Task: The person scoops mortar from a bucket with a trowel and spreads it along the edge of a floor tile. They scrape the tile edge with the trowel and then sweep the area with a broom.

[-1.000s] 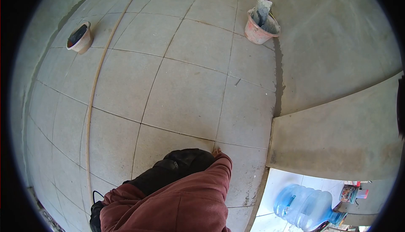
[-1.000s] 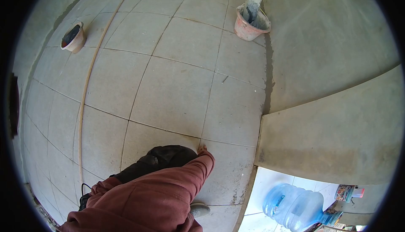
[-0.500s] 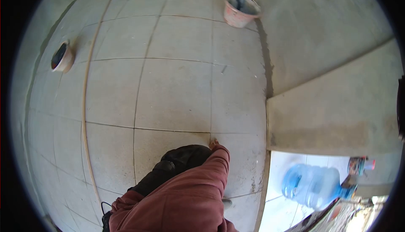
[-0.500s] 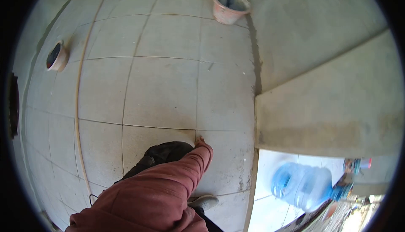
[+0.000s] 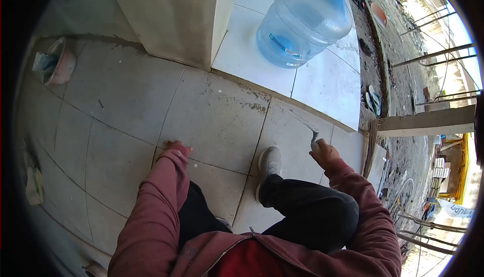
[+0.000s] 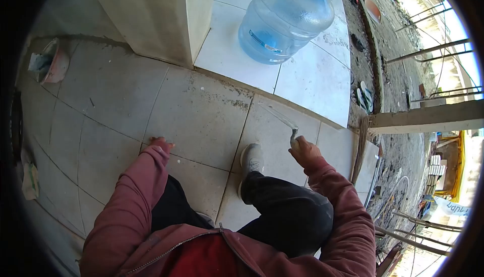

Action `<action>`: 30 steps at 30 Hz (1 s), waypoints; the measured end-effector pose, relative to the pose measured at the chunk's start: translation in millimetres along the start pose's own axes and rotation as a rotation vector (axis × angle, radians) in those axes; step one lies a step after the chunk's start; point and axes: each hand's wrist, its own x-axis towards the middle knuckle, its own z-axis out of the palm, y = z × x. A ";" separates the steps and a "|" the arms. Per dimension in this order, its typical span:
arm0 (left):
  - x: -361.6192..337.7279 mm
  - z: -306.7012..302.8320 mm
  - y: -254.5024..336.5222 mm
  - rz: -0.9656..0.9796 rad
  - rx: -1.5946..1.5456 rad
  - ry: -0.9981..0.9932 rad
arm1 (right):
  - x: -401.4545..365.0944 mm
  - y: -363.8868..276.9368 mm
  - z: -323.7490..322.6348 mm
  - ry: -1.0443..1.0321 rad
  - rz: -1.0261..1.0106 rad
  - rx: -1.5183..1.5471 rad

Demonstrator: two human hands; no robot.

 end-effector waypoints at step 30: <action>52.8 46.4 -20.2 -0.031 -0.461 0.364 | 184.1 -10.9 112.5 -0.041 0.028 0.063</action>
